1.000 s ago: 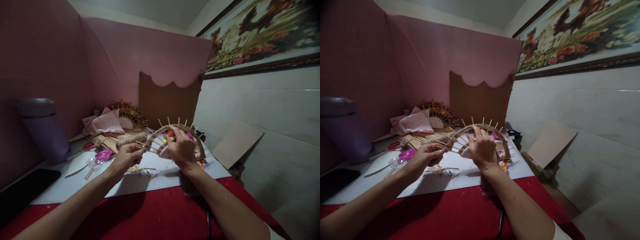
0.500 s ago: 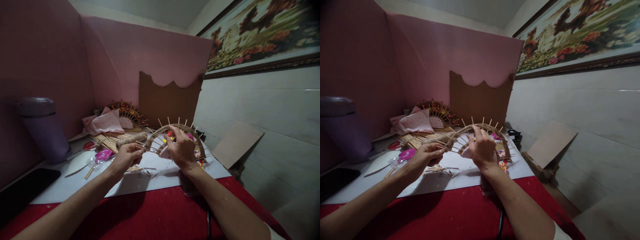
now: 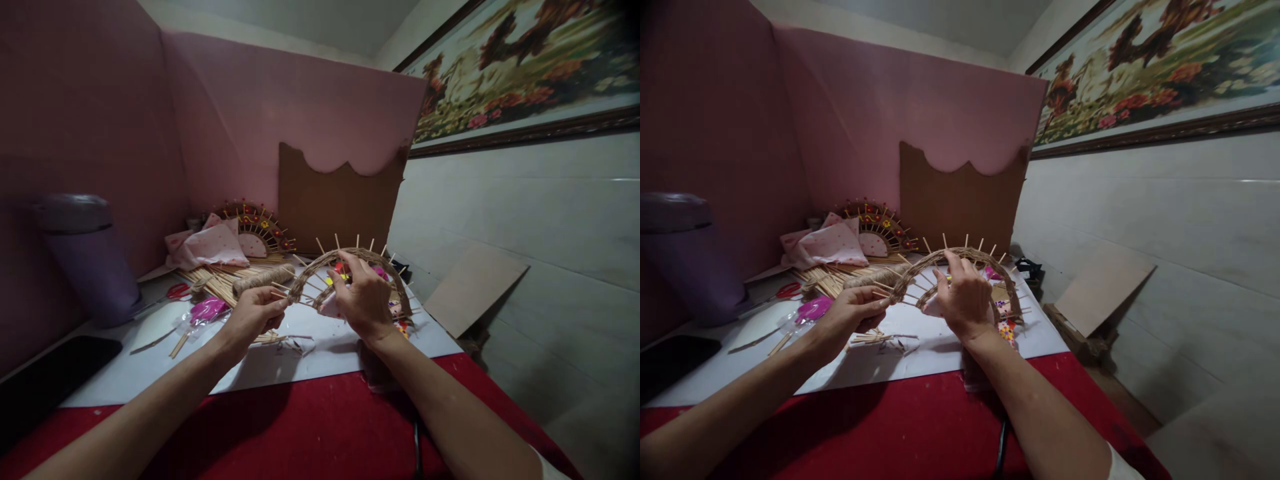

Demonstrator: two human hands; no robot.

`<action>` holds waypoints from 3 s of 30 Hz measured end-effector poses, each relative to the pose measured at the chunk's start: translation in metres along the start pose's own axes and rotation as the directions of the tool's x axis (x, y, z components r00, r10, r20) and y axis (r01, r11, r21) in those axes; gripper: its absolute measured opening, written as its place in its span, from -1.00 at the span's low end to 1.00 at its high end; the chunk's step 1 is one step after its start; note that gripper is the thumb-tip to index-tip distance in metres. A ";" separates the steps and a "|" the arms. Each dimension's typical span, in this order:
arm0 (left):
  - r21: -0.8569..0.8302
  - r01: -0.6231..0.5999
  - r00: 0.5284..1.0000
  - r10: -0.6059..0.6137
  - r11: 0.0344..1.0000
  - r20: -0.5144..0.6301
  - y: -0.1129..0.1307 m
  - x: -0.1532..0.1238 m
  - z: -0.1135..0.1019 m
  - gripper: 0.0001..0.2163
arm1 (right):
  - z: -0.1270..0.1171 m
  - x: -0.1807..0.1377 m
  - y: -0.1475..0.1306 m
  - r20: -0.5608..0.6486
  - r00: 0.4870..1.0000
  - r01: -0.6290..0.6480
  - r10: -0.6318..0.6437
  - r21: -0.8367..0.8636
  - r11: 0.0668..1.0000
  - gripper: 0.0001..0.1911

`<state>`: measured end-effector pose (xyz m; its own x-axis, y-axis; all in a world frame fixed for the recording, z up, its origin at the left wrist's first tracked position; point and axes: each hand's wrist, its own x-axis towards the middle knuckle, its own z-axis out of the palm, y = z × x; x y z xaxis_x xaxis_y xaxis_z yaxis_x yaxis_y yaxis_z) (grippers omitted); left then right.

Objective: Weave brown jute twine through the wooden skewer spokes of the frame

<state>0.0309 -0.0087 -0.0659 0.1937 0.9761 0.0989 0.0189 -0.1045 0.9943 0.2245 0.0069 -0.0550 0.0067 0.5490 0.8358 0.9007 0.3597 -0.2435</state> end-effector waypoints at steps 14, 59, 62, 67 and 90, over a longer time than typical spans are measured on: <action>0.003 0.061 0.998 -0.061 0.998 -0.004 0.008 -0.004 0.006 -0.84 | -0.001 -0.001 0.000 0.013 1.000 0.015 -0.016 0.019 1.000 -0.64; -0.042 -0.042 0.993 0.047 0.998 0.108 0.010 -0.010 0.005 -0.89 | 0.003 0.002 0.004 -0.013 0.999 -0.036 0.035 -0.036 0.999 -0.70; -0.048 -0.059 0.991 0.064 0.997 0.117 0.009 -0.010 0.005 -0.89 | 0.003 0.002 0.004 -0.015 0.999 -0.039 0.039 -0.038 0.998 -0.71; -0.067 -0.087 0.989 0.094 0.994 0.114 0.008 -0.009 0.004 -0.89 | 0.003 0.002 0.003 -0.024 0.999 -0.028 0.027 -0.004 1.000 -0.73; -0.045 -0.050 0.994 0.054 0.998 0.093 0.007 -0.007 0.003 -0.91 | -0.007 -0.005 -0.010 0.230 0.873 0.366 -0.429 0.272 0.890 -0.66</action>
<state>0.0326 -0.0164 -0.0599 0.2848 0.9470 0.1488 -0.0349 -0.1449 0.9888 0.2183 -0.0046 -0.0531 -0.4809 0.4989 0.7210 0.6863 0.7260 -0.0447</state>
